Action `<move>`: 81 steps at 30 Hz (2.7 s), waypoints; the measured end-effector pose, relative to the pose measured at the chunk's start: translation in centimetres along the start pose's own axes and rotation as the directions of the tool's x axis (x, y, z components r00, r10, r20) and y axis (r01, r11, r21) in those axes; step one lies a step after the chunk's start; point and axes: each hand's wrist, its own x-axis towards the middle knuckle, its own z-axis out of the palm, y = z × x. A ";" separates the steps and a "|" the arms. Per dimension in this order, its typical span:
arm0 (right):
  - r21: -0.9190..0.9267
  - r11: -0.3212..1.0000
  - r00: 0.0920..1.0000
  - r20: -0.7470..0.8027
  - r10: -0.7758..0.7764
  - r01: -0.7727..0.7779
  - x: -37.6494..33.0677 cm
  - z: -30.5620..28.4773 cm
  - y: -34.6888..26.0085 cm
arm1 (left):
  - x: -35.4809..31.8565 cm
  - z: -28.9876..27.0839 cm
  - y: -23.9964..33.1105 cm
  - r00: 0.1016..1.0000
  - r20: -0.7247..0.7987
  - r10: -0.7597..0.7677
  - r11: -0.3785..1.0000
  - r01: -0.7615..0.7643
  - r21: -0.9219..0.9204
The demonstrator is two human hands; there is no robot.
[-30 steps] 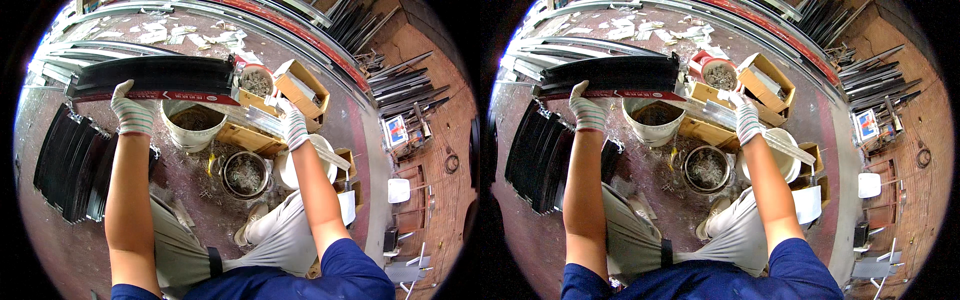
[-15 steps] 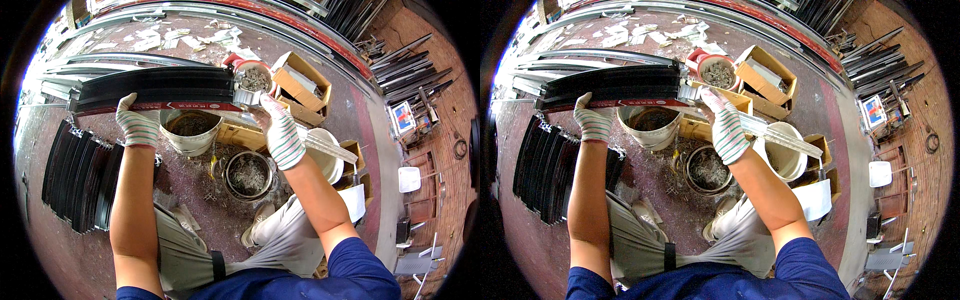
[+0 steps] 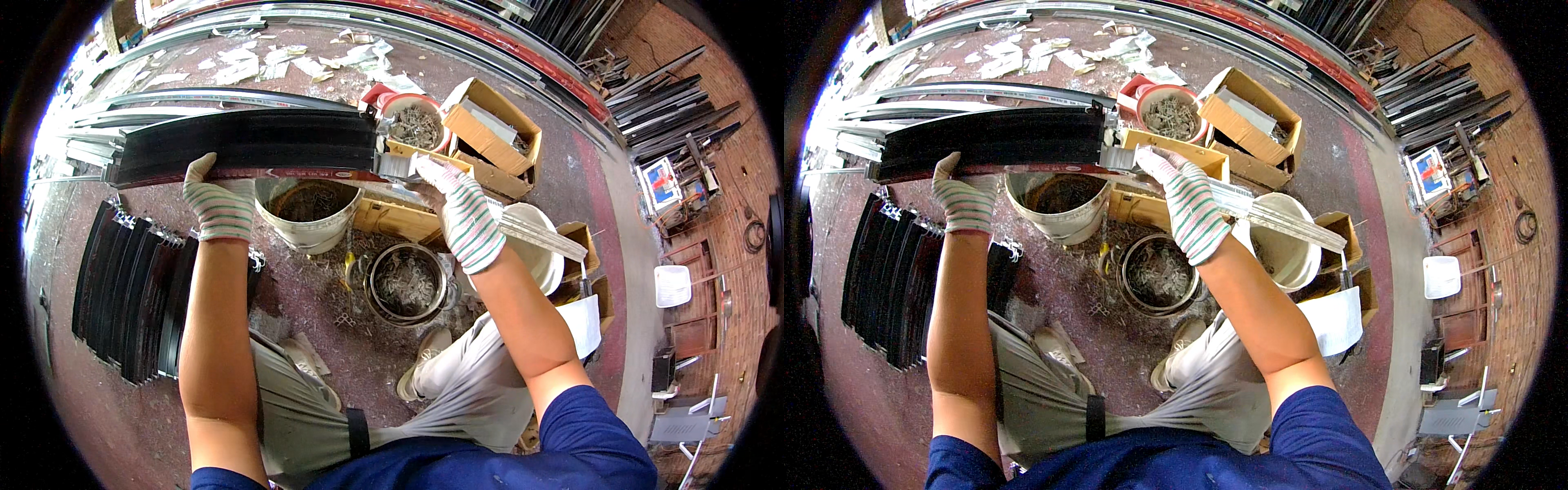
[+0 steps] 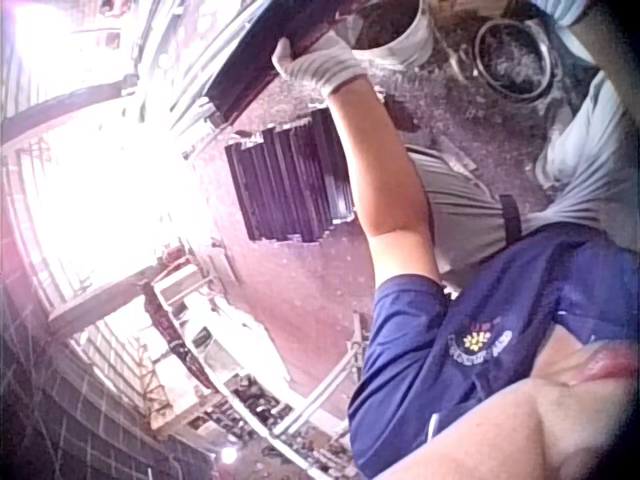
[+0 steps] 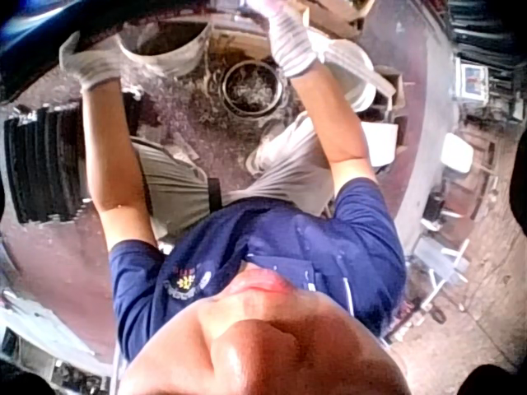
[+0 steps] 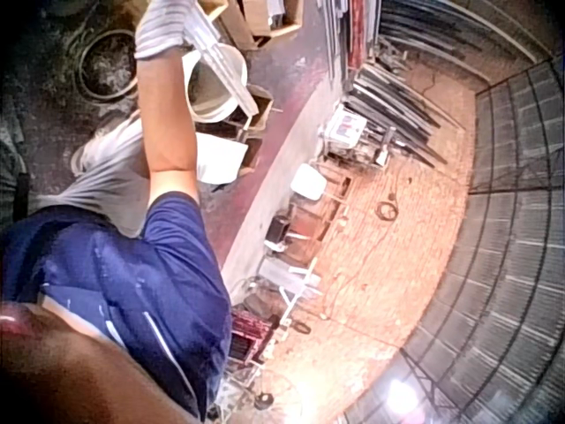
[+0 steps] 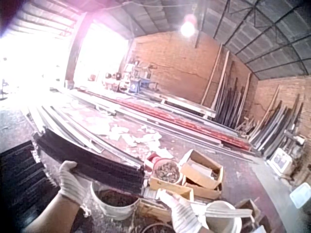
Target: The person sits on the floor and assembles black metal frame profiles by inserting small metal clips into the profile ends. They repeatedly pick up profiles, insert clips, and place the finished pieces onto a growing stack on the floor.
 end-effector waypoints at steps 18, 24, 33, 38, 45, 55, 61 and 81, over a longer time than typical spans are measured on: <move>-0.189 0.979 0.990 -0.098 -0.097 0.077 -0.1 0.9 1.2 | 1.3 -0.7 0.3 0.995 0.037 0.088 0.994 -0.090 0.062; -0.203 0.960 0.969 -0.112 -0.218 0.192 0.1 1.2 2.0 | 0.3 -0.3 0.2 0.999 0.025 0.041 0.998 -0.042 0.051; -0.511 0.836 0.960 -0.069 -0.272 0.201 0.7 -0.3 2.9 | 0.5 -0.5 -0.4 0.998 0.041 0.048 0.995 -0.051 0.087; -0.534 0.825 0.972 -0.027 -0.233 0.183 0.0 0.6 2.5 | 0.7 -0.9 -0.8 0.997 0.081 0.005 0.996 -0.012 0.085; -0.341 0.905 0.959 -0.027 -0.282 0.257 0.3 -0.7 1.9 | -0.5 0.2 -0.6 0.991 0.044 0.127 0.969 -0.133 0.206; -0.877 -0.087 0.695 0.311 0.648 0.473 1.8 -12.3 18.9 | 2.0 0.2 1.8 0.976 -0.081 0.203 0.975 -0.193 0.110; -0.930 -0.347 0.735 -0.320 0.598 -0.123 0.6 -19.1 29.3 | 0.7 0.3 1.4 0.972 -0.087 0.218 0.971 -0.206 0.122; -0.999 -0.014 0.927 -0.034 0.375 -0.031 0.7 -14.8 25.1 | 2.8 -0.9 2.9 0.976 -0.088 0.197 0.969 -0.180 0.170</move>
